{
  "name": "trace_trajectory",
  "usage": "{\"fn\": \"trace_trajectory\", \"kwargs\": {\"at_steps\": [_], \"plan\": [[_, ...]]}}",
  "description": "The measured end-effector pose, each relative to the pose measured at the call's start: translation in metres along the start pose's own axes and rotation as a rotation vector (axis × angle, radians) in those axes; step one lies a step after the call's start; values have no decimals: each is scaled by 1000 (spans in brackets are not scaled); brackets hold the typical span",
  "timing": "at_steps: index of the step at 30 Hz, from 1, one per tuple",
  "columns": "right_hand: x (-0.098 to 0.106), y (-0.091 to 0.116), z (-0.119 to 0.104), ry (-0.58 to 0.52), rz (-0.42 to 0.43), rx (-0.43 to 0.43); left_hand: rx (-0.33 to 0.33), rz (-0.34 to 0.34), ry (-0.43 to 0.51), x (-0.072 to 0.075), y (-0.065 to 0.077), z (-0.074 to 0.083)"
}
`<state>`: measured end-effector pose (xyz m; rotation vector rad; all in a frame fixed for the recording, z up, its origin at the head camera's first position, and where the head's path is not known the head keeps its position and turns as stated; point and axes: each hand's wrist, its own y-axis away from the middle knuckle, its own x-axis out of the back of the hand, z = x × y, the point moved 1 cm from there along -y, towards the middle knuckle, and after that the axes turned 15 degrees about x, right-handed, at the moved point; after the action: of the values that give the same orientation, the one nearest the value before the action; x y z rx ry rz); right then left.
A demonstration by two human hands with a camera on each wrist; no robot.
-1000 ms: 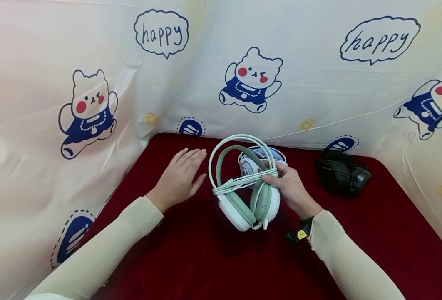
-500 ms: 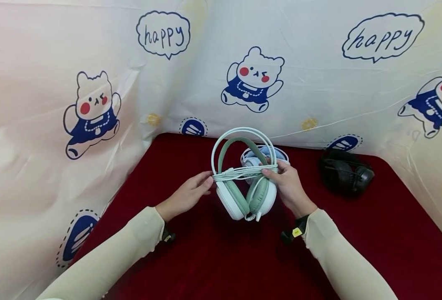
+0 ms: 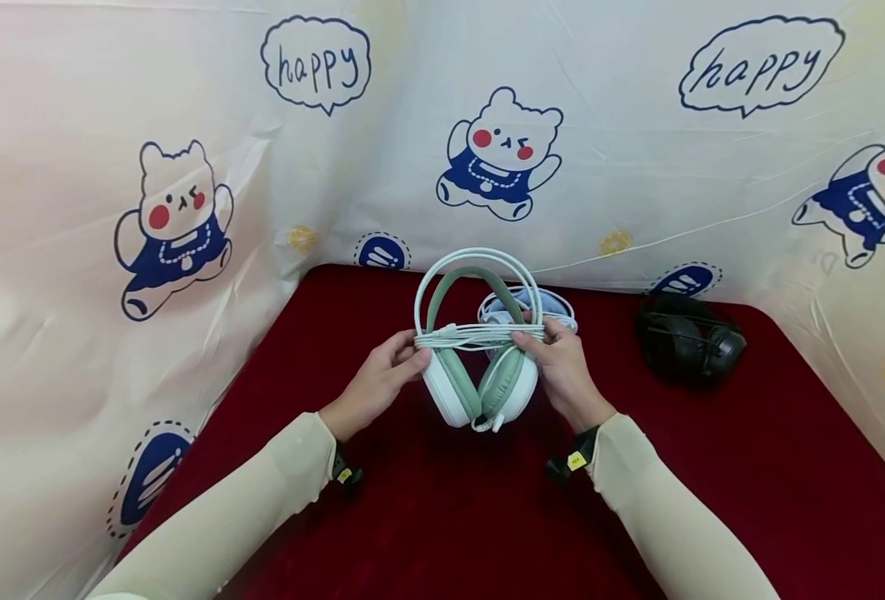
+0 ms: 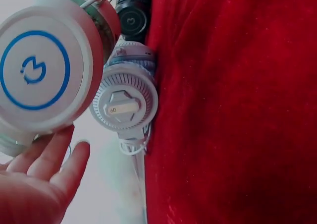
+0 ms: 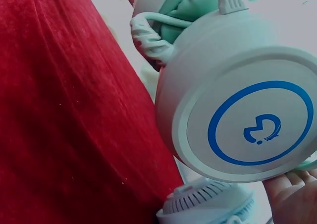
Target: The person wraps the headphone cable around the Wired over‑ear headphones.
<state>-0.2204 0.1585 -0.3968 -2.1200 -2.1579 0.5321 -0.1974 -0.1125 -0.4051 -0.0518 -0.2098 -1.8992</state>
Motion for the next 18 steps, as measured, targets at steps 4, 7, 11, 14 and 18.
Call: {"fn": "trace_trajectory", "kwargs": {"at_steps": [4, 7, 11, 14, 18], "plan": [[-9, -1, 4, -19, -36, -35, 28, 87, 24, 5, -2, -1], [-15, -1, 7, -46, -63, -75, 52, 129, 48, 10, -3, -4], [-21, -1, 12, -109, -84, -112, 78, 177, 52, 20, -3, -7], [-27, -2, 14, -147, -122, -114, 86, 225, 46, 29, -5, -6], [-36, -4, 15, -194, -170, -130, 100, 288, 54, 42, -8, -4]]}}
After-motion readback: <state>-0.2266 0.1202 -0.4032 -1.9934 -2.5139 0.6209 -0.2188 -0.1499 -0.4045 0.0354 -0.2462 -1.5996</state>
